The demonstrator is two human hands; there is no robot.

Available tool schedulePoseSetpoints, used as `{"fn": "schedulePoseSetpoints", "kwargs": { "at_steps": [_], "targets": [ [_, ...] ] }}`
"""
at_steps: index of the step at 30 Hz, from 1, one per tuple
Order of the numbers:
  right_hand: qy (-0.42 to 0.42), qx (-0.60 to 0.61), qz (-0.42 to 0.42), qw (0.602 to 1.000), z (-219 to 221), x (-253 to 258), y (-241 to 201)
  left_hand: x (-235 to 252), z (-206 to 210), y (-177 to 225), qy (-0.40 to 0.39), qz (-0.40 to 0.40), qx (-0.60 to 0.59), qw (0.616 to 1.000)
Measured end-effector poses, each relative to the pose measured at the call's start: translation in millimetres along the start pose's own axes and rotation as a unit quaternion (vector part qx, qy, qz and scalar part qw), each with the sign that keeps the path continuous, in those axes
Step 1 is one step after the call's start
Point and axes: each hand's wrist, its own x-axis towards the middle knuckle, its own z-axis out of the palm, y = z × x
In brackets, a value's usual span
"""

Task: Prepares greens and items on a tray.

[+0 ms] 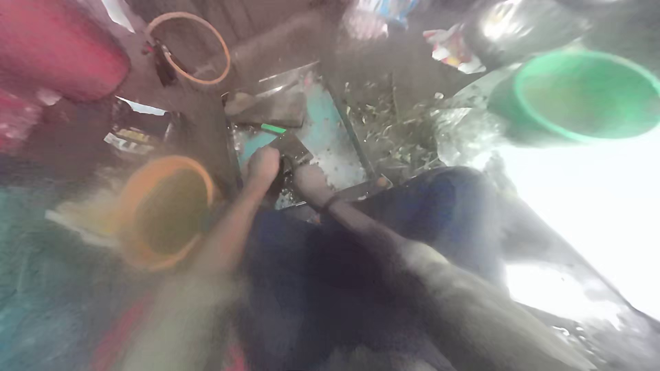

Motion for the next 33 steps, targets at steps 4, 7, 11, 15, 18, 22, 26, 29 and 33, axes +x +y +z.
{"fn": "schedulePoseSetpoints", "kwargs": {
  "at_steps": [4,7,11,15,18,22,26,29,33],
  "targets": [
    [0.036,0.012,0.019,0.999,1.5,1.6,7.9,-4.9,-8.6,3.4,0.006,0.004,-0.012,1.0],
    [0.04,0.017,0.003,0.999,-7.0,-3.9,7.5,-7.2,-13.1,7.7,0.0,0.007,-0.01,1.0],
    [0.037,0.015,-0.028,0.999,-13.4,-2.4,-4.3,-7.0,-15.9,12.0,-0.015,-0.002,-0.012,1.0],
    [0.042,0.037,-0.042,0.998,-15.5,-2.7,-12.0,-5.3,-13.0,11.6,-0.004,-0.004,-0.007,1.0],
    [0.045,0.05,-0.037,0.997,-12.5,0.4,-10.7,-1.4,-12.2,12.4,-0.007,-0.003,-0.018,1.0],
    [0.054,0.05,-0.027,0.997,-14.4,4.6,-11.3,1.4,-13.5,11.8,-0.013,-0.011,-0.023,1.0],
    [0.049,0.032,-0.005,0.998,-12.8,6.7,-13.5,-1.0,-13.6,14.2,-0.013,-0.02,-0.016,1.0],
    [0.055,0.02,-0.022,0.998,-1.2,-2.9,-2.5,-1.3,-14.8,15.6,-0.006,-0.024,-0.015,1.0],
    [0.015,-0.05,-0.013,0.999,3.6,-21.3,10.1,-0.9,-15.5,15.1,-0.017,-0.035,-0.036,0.999]
  ]
}}
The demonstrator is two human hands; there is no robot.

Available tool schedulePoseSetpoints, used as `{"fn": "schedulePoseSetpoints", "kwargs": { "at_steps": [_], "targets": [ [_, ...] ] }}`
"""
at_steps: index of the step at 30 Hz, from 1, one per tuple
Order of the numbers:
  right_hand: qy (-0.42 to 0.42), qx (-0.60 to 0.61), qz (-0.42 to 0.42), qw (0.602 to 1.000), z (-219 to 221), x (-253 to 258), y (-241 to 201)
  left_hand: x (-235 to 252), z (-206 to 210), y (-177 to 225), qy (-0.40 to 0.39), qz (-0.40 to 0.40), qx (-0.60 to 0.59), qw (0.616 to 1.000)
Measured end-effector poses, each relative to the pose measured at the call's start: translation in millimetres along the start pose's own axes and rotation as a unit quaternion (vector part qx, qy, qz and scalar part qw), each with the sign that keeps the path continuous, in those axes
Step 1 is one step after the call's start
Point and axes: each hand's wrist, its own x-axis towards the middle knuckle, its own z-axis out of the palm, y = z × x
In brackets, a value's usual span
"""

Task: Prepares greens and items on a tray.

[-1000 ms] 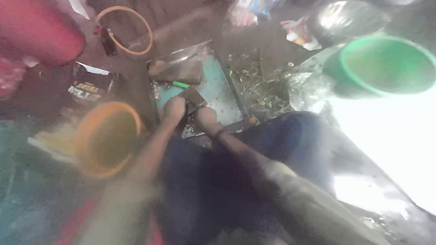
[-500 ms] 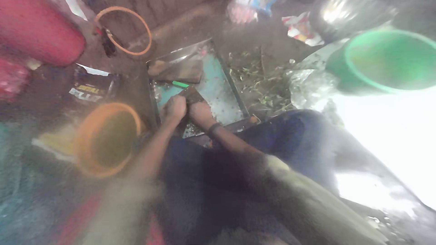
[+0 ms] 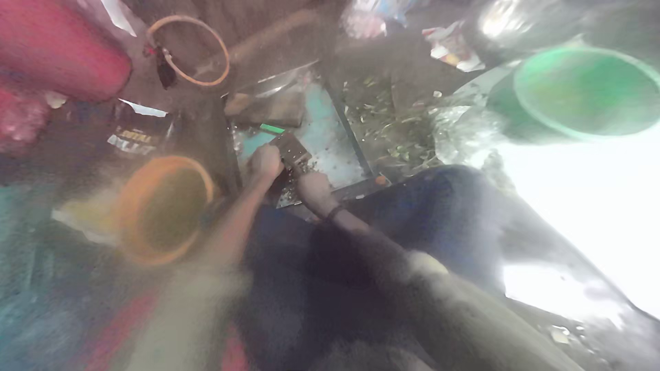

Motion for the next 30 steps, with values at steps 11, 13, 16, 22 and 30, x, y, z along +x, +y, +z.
{"fn": "schedulePoseSetpoints", "kwargs": {
  "at_steps": [11,13,16,22,30],
  "targets": [
    [0.009,0.076,-0.022,0.997,-29.2,18.4,-24.1,-10.9,22.5,-17.9,0.071,0.046,-0.038,0.996],
    [0.028,0.104,-0.04,0.993,-22.2,25.7,-26.0,-14.3,20.0,-19.1,0.067,0.037,-0.043,0.996],
    [0.036,0.106,-0.046,0.993,-10.5,32.9,-22.1,-3.1,11.6,-8.4,0.035,0.014,-0.002,0.999],
    [0.043,0.02,-0.044,0.998,0.1,24.8,-18.1,9.7,11.2,-8.1,0.026,0.031,0.011,0.999],
    [-0.012,0.018,-0.009,1.0,-9.2,-1.8,-2.8,4.2,0.4,-2.0,0.008,-0.012,-0.006,1.0]
  ]
}}
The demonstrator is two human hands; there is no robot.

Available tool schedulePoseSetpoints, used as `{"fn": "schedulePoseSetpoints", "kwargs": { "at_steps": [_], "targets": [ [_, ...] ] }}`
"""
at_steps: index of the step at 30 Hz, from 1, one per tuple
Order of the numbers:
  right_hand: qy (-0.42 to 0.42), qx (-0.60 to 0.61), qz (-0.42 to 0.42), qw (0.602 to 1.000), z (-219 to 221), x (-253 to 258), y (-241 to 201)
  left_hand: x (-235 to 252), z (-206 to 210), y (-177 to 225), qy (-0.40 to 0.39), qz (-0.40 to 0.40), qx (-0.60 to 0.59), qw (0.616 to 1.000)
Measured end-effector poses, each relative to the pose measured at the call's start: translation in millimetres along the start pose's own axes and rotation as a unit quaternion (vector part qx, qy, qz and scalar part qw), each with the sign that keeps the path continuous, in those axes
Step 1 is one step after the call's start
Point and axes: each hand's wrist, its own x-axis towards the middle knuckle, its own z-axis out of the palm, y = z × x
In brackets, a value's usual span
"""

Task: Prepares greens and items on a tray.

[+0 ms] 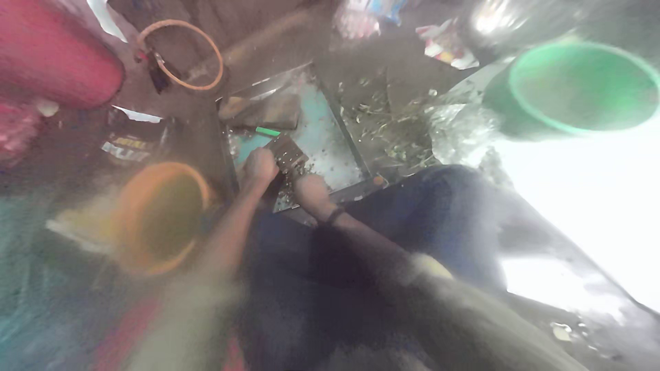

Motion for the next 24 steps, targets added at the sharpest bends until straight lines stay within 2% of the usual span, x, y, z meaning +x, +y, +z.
{"fn": "schedulePoseSetpoints", "kwargs": {
  "at_steps": [2,7,12,15,20,24],
  "targets": [
    [0.024,0.009,-0.016,1.0,-8.9,5.3,-5.5,-5.4,0.0,1.9,-0.003,-0.003,0.003,1.0],
    [0.062,0.063,-0.056,0.995,-24.0,20.8,-25.3,-9.5,20.1,-21.3,0.065,0.069,-0.038,0.995],
    [0.033,0.041,-0.035,0.998,0.4,31.9,-14.2,5.2,18.2,-13.8,0.045,0.047,-0.02,0.998],
    [0.025,0.003,-0.034,0.999,14.0,15.6,-4.6,10.6,16.7,-10.9,0.035,0.045,0.002,0.998],
    [0.02,0.011,-0.012,1.0,4.2,-2.7,6.6,10.9,13.7,-8.4,0.01,0.024,0.001,1.0],
    [0.019,0.035,-0.03,0.999,-22.9,7.0,-9.5,5.8,15.8,-11.6,0.031,0.036,-0.002,0.999]
  ]
}}
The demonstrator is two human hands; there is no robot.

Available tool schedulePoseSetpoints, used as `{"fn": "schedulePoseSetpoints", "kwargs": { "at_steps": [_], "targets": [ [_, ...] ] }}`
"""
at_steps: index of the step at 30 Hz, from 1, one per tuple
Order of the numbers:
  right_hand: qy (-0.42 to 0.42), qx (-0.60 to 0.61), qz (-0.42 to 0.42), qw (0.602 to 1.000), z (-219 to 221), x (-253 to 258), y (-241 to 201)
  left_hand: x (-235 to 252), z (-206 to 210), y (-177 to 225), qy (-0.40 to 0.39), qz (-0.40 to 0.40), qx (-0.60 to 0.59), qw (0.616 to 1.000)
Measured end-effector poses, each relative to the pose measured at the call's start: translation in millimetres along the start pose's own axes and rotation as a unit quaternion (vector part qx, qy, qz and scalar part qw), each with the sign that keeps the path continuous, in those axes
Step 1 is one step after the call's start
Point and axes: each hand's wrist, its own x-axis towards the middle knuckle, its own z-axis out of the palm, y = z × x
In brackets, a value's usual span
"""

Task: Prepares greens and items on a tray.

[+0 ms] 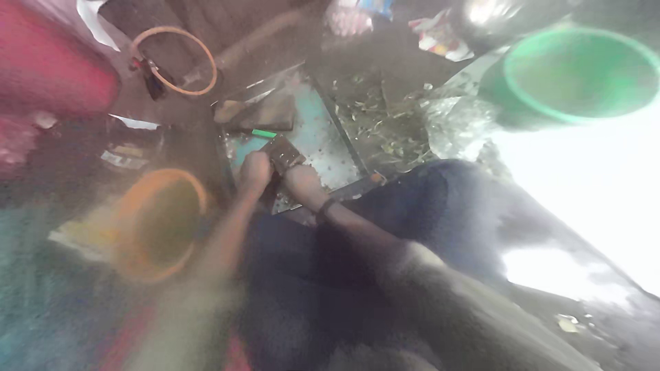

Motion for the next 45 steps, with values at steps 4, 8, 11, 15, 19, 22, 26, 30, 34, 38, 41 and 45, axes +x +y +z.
{"fn": "schedulePoseSetpoints", "kwargs": {
  "at_steps": [4,8,11,15,19,22,26,30,34,38,41,45],
  "targets": [
    [0.01,0.024,-0.01,1.0,5.0,14.7,-12.6,-14.5,-2.5,-1.2,0.025,0.017,-0.019,0.999],
    [0.008,0.017,0.003,1.0,19.6,19.3,-7.6,-3.1,-1.1,1.3,0.0,-0.002,-0.012,1.0],
    [-0.009,0.0,0.017,1.0,27.3,9.3,3.6,1.0,-5.8,2.7,0.0,-0.007,-0.013,1.0],
    [-0.047,-0.018,0.033,0.998,24.7,-15.5,18.4,6.4,0.4,-3.2,-0.002,0.0,-0.026,1.0],
    [-0.027,-0.015,0.023,0.999,7.9,-14.4,15.2,-0.4,-7.1,1.5,-0.009,-0.021,-0.027,0.999],
    [-0.014,0.008,0.01,1.0,0.5,-0.1,-0.8,-14.1,-6.7,-2.0,0.014,0.004,-0.046,0.999],
    [-0.008,0.08,-0.009,0.997,-0.7,11.7,-13.8,-17.9,-1.4,-4.5,0.029,0.007,-0.033,0.999],
    [-0.002,0.074,-0.002,0.997,15.7,22.0,-7.6,-9.8,-7.6,1.5,-0.003,-0.012,-0.027,1.0],
    [-0.041,0.017,0.026,0.999,16.3,20.8,-8.9,-16.1,-0.8,-7.9,0.029,-0.005,-0.066,0.997],
    [-0.04,-0.034,0.021,0.998,23.0,4.8,-0.6,-4.0,5.6,-10.0,0.03,-0.003,-0.089,0.996],
    [-0.062,-0.053,0.041,0.996,19.5,-12.8,7.6,-0.4,3.1,-8.9,0.018,0.0,-0.082,0.996],
    [-0.053,-0.037,0.053,0.997,6.1,-12.7,6.9,-2.4,0.6,-6.9,0.007,-0.011,-0.074,0.997]
  ]
}}
